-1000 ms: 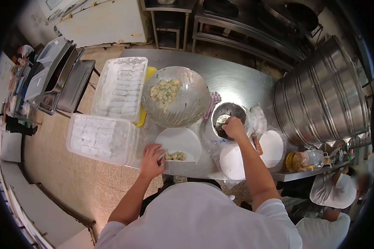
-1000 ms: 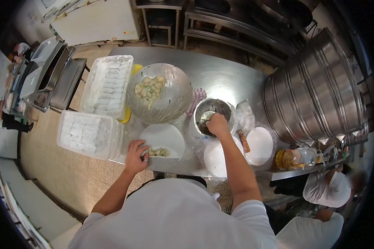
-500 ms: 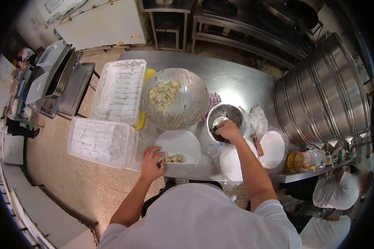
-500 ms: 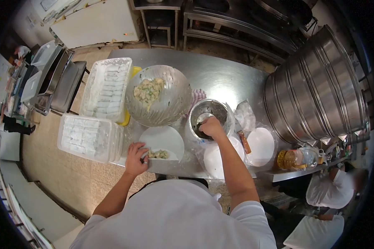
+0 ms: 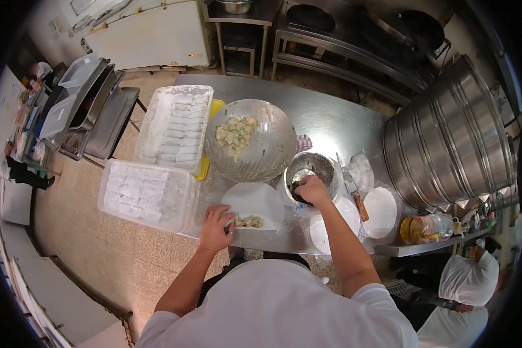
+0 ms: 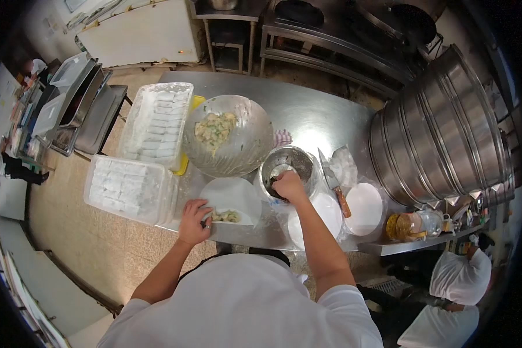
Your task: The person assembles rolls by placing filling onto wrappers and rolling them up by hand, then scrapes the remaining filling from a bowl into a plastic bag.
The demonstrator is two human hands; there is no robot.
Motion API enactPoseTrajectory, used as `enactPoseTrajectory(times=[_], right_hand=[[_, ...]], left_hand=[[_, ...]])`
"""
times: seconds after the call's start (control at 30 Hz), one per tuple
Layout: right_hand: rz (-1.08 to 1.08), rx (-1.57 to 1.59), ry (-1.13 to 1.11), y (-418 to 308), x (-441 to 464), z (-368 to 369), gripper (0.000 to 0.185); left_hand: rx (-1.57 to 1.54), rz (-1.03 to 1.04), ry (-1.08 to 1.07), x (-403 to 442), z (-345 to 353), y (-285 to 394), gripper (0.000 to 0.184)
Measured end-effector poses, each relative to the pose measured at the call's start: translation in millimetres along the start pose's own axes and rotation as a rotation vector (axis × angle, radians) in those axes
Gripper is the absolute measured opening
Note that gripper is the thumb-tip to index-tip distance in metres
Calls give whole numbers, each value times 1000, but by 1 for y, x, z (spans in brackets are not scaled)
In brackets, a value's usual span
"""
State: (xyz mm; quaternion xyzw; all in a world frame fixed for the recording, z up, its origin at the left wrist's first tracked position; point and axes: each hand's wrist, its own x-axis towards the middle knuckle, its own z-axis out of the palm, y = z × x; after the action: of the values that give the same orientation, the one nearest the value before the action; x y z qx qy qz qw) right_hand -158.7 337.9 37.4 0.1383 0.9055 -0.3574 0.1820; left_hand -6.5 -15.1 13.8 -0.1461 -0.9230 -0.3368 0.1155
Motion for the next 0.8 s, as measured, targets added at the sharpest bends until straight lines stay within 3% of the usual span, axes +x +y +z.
enactPoseTrajectory(times=[0.13, 0.33, 0.63, 0.8], right_hand=[[-40, -33, 22, -1, 5, 14, 41], [48, 332, -103, -4, 0, 26, 32], [71, 406, -173, -20, -19, 22, 29], [-162, 349, 43, -35, -44, 9, 25]], left_hand=[[3, 7, 5, -2, 3, -3, 38], [-13, 11, 4, -2, 2, -3, 36], [-36, 26, 16, -5, 2, -7, 39], [-38, 21, 14, -7, 3, -10, 39]])
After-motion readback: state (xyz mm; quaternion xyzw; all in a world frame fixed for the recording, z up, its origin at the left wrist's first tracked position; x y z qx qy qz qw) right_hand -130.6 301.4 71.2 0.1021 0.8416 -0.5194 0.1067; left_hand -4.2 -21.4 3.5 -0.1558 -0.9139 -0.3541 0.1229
